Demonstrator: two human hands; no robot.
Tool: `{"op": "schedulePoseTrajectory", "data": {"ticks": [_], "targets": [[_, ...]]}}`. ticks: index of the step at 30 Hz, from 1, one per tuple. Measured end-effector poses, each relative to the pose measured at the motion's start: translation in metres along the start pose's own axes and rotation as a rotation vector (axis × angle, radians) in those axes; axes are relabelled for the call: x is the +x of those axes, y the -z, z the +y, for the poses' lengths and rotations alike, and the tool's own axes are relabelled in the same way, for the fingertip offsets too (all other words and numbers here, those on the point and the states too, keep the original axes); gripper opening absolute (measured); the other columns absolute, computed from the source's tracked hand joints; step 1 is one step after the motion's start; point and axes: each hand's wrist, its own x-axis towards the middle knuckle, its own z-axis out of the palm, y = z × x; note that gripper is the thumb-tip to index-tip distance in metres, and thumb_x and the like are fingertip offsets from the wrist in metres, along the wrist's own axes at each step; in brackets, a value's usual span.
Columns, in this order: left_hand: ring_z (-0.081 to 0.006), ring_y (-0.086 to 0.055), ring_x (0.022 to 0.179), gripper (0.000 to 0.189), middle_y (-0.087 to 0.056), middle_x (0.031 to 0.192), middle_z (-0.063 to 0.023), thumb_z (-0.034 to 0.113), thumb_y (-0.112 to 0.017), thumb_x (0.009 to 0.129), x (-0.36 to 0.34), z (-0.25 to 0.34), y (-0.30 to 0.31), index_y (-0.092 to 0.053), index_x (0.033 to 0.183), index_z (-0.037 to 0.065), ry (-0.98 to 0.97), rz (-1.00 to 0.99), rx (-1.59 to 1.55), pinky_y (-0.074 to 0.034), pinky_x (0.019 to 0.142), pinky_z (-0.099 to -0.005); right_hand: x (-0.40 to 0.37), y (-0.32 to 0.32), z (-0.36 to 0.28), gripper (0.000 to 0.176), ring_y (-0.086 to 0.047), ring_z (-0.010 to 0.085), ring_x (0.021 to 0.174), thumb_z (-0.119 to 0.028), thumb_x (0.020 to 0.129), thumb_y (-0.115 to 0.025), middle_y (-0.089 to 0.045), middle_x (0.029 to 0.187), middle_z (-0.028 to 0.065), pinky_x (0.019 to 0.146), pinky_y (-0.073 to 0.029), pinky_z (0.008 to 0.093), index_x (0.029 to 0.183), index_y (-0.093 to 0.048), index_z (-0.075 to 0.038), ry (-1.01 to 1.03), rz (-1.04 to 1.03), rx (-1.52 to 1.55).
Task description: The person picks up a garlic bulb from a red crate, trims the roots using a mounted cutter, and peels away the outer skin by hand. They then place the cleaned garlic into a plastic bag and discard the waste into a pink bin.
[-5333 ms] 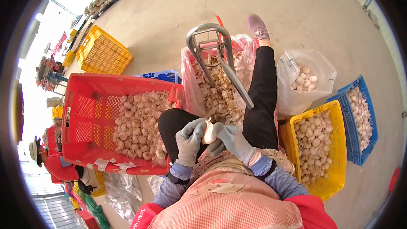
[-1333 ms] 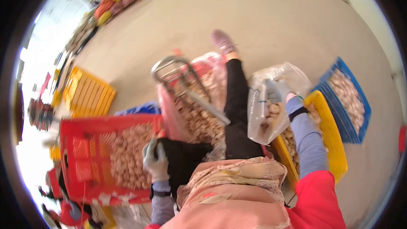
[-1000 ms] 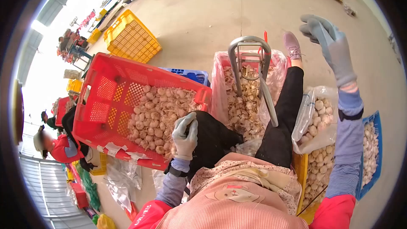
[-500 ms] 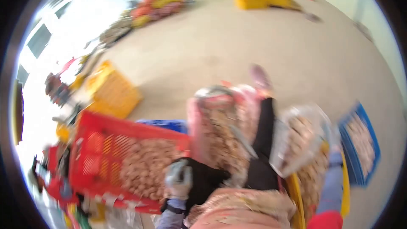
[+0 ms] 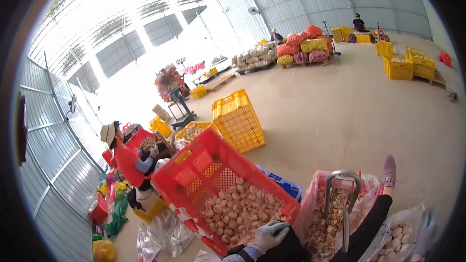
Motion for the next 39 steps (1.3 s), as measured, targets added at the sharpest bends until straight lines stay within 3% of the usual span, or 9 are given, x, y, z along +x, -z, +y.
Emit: {"op": "schedulePoseTrajectory", "data": {"ticks": [3, 6, 11, 13, 16, 19, 26, 32, 39], "targets": [[-0.0249, -0.069, 0.079, 0.018, -0.07, 0.089, -0.0057, 0.027, -0.069, 0.083, 0.016, -0.011, 0.0, -0.073, 0.098, 0.017, 0.027, -0.057, 0.098, -0.055, 0.069, -0.0357, -0.023, -0.033, 0.003, 0.041, -0.059, 0.0362, 0.106, -0.021, 0.097, -0.052, -0.06, 0.12, 0.0228, 0.097, -0.043, 0.0396, 0.128, -0.052, 0.006, -0.031, -0.304, 0.335], [-0.0243, -0.069, 0.076, 0.016, -0.07, 0.088, -0.0053, 0.026, -0.069, 0.083, 0.021, -0.006, 0.002, -0.074, 0.095, 0.017, -0.029, -0.053, 0.18, -0.056, 0.066, -0.0358, -0.067, -0.075, -0.007, 0.049, -0.058, 0.0391, 0.108, -0.028, 0.092, -0.059, -0.06, 0.119, 0.0229, 0.095, -0.043, 0.0422, 0.129, -0.051, 0.004, 0.094, -0.394, -0.197], [-0.0233, -0.069, 0.074, 0.014, -0.071, 0.088, -0.0047, 0.024, -0.07, 0.082, 0.007, -0.017, -0.008, -0.074, 0.094, 0.016, -0.091, 0.089, 0.144, -0.056, 0.063, -0.0344, -0.123, -0.069, -0.107, 0.057, -0.052, 0.0377, 0.121, -0.026, 0.09, -0.062, -0.055, 0.13, 0.0227, 0.099, -0.042, 0.0388, 0.137, -0.044, 0.002, -0.18, -0.434, -0.116], [-0.0231, -0.069, 0.074, 0.014, -0.071, 0.088, -0.0047, 0.023, -0.071, 0.081, 0.008, -0.017, -0.005, -0.074, 0.093, 0.015, -0.094, 0.116, 0.107, -0.056, 0.063, -0.0338, -0.122, -0.112, -0.019, 0.056, -0.054, 0.0352, 0.12, -0.023, 0.09, -0.062, -0.056, 0.129, 0.0225, 0.099, -0.042, 0.038, 0.137, -0.044, 0.001, -0.098, -0.267, 0.099], [-0.0233, -0.07, 0.075, 0.014, -0.071, 0.088, -0.0049, 0.021, -0.072, 0.081, 0.007, -0.015, -0.003, -0.074, 0.093, 0.015, -0.08, 0.109, 0.086, -0.056, 0.063, -0.0336, -0.125, -0.1, -0.046, 0.053, -0.056, 0.0325, 0.118, -0.022, 0.091, -0.061, -0.058, 0.127, 0.0212, 0.098, -0.042, 0.0375, 0.137, -0.045, 0.001, 0.084, 0.172, -0.317], [-0.0232, -0.069, 0.075, 0.014, -0.07, 0.087, -0.0043, 0.022, -0.071, 0.081, 0.008, -0.015, -0.003, -0.074, 0.093, 0.015, -0.07, 0.109, 0.075, -0.056, 0.063, -0.0334, -0.097, -0.106, -0.005, 0.05, -0.056, 0.0315, 0.117, -0.022, 0.09, -0.061, -0.058, 0.125, 0.022, 0.097, -0.044, 0.0366, 0.133, -0.049, 0.001, -0.043, 0.098, -0.008], [-0.0234, -0.069, 0.074, 0.014, -0.07, 0.087, -0.0034, 0.022, -0.071, 0.081, 0.004, -0.013, 0.001, -0.074, 0.093, 0.015, -0.057, 0.11, 0.052, -0.056, 0.062, -0.0325, -0.066, -0.133, 0.054, 0.04, -0.059, 0.0343, 0.097, -0.026, 0.086, -0.063, -0.063, 0.105, 0.0193, 0.083, -0.047, 0.0414, 0.113, -0.056, 0.003, -0.177, -0.263, -0.293], [-0.0242, -0.069, 0.074, 0.013, -0.07, 0.087, -0.0039, 0.021, -0.071, 0.081, 0.01, -0.016, -0.002, -0.074, 0.093, 0.015, -0.067, 0.135, 0.014, -0.056, 0.063, -0.0328, -0.067, -0.131, 0.108, 0.023, -0.047, 0.0289, 0.06, -0.017, 0.084, -0.064, -0.057, 0.068, 0.0142, 0.06, -0.041, 0.0427, 0.076, -0.055, 0.002, 0.14, 0.007, -0.209], [-0.0248, -0.069, 0.075, 0.015, -0.07, 0.089, -0.0058, 0.02, -0.072, 0.081, 0.014, -0.01, -0.006, -0.073, 0.095, 0.014, -0.034, 0.084, 0.066, -0.056, 0.064, -0.0336, 0.012, -0.111, -0.056, 0.038, -0.059, 0.0389, 0.07, -0.036, 0.087, -0.062, -0.063, 0.077, 0.0223, 0.063, -0.042, 0.0477, 0.075, -0.059, 0.0, 0.095, -0.331, -0.265]]}}
